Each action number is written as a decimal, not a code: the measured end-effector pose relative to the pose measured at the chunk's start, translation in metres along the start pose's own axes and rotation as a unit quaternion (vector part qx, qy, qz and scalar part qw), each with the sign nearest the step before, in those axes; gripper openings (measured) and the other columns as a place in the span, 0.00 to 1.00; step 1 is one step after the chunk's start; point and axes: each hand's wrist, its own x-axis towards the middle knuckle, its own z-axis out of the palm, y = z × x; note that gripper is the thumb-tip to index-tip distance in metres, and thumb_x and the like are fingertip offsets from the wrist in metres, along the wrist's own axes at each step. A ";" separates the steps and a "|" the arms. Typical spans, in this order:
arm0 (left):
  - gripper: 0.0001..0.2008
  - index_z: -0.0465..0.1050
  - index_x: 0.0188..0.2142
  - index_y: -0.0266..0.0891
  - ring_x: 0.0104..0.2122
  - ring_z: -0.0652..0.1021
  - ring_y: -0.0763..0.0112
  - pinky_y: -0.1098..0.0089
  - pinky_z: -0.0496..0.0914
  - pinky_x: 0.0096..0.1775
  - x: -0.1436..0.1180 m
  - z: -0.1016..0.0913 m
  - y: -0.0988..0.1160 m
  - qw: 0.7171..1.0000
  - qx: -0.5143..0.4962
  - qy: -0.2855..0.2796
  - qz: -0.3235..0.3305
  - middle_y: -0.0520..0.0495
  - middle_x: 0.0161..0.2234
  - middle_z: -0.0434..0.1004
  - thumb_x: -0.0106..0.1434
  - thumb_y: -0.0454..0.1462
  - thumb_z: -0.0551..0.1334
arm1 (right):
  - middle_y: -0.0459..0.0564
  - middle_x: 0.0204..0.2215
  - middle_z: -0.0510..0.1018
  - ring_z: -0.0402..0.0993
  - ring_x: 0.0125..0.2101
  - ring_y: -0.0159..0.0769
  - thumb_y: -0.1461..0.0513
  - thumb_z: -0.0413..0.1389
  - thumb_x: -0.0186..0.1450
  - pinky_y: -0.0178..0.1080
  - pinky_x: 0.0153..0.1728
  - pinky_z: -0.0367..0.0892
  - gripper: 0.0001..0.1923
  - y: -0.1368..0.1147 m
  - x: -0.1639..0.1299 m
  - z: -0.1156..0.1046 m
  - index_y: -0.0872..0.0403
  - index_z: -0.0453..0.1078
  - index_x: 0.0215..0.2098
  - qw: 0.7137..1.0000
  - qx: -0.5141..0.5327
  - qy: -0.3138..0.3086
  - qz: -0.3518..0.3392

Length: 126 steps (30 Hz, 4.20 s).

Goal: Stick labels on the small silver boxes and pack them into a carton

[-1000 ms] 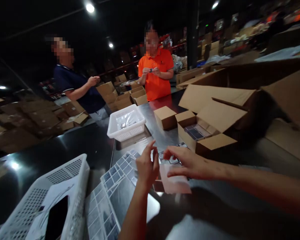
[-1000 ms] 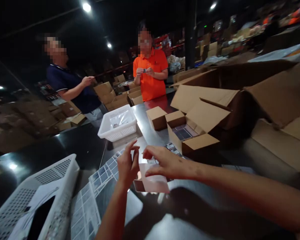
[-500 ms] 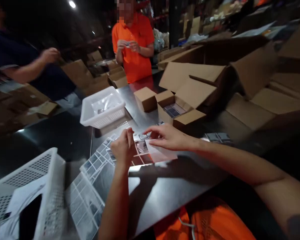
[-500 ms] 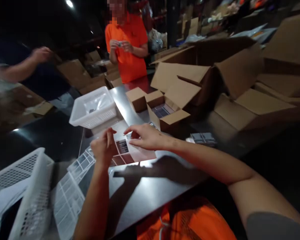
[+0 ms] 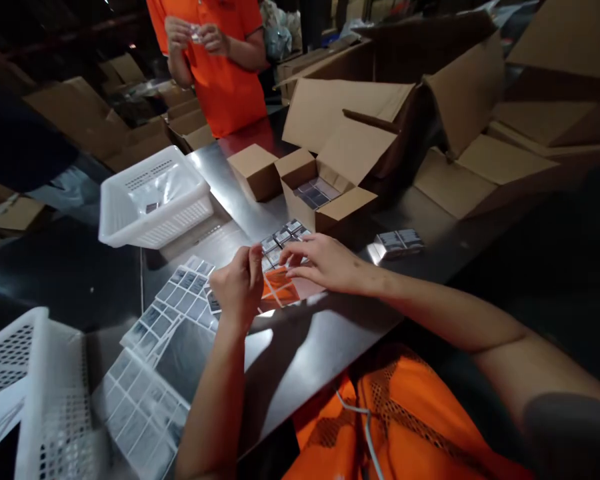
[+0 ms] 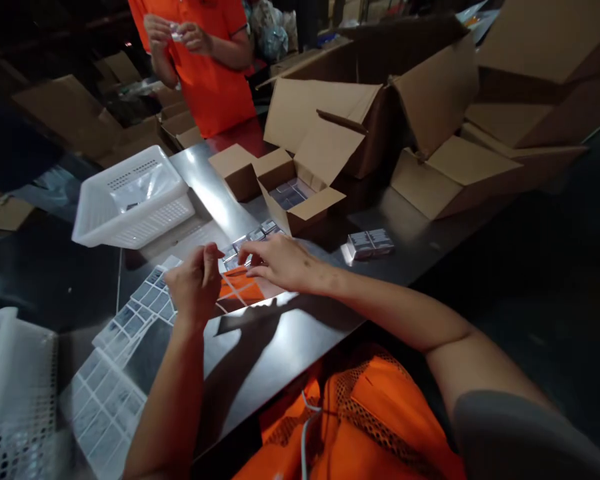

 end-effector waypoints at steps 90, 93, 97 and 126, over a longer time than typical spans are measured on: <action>0.22 0.73 0.52 0.41 0.39 0.84 0.65 0.70 0.78 0.36 -0.002 -0.028 0.005 0.945 -0.110 0.071 0.300 0.43 0.45 0.83 0.58 0.33 0.71 | 0.37 0.23 0.75 0.78 0.29 0.35 0.65 0.65 0.55 0.36 0.30 0.72 0.27 -0.023 -0.003 -0.027 0.49 0.55 0.46 0.939 0.292 0.160 0.084; 0.24 0.72 0.54 0.41 0.42 0.83 0.63 0.69 0.78 0.38 -0.002 -0.028 0.005 0.943 -0.125 0.065 0.302 0.42 0.46 0.82 0.58 0.33 0.70 | 0.33 0.19 0.68 0.79 0.32 0.37 0.63 0.68 0.54 0.37 0.32 0.73 0.29 -0.022 -0.002 -0.026 0.49 0.56 0.46 0.935 0.293 0.174 0.096; 0.24 0.71 0.55 0.42 0.43 0.83 0.63 0.68 0.79 0.39 -0.003 -0.030 0.006 0.937 -0.144 0.077 0.310 0.42 0.47 0.82 0.59 0.34 0.70 | 0.34 0.22 0.68 0.75 0.28 0.33 0.56 0.72 0.51 0.36 0.29 0.71 0.34 -0.012 0.000 -0.027 0.49 0.56 0.46 0.918 0.351 0.161 0.087; 0.27 0.76 0.46 0.39 0.32 0.78 0.69 0.70 0.67 0.32 0.022 -0.028 -0.025 0.968 -0.140 0.197 -0.062 0.48 0.39 0.82 0.48 0.45 0.75 | 0.53 0.41 0.83 0.80 0.38 0.39 0.63 0.57 0.71 0.38 0.40 0.71 0.12 -0.033 0.000 0.032 0.54 0.74 0.52 0.982 -0.071 0.059 -0.163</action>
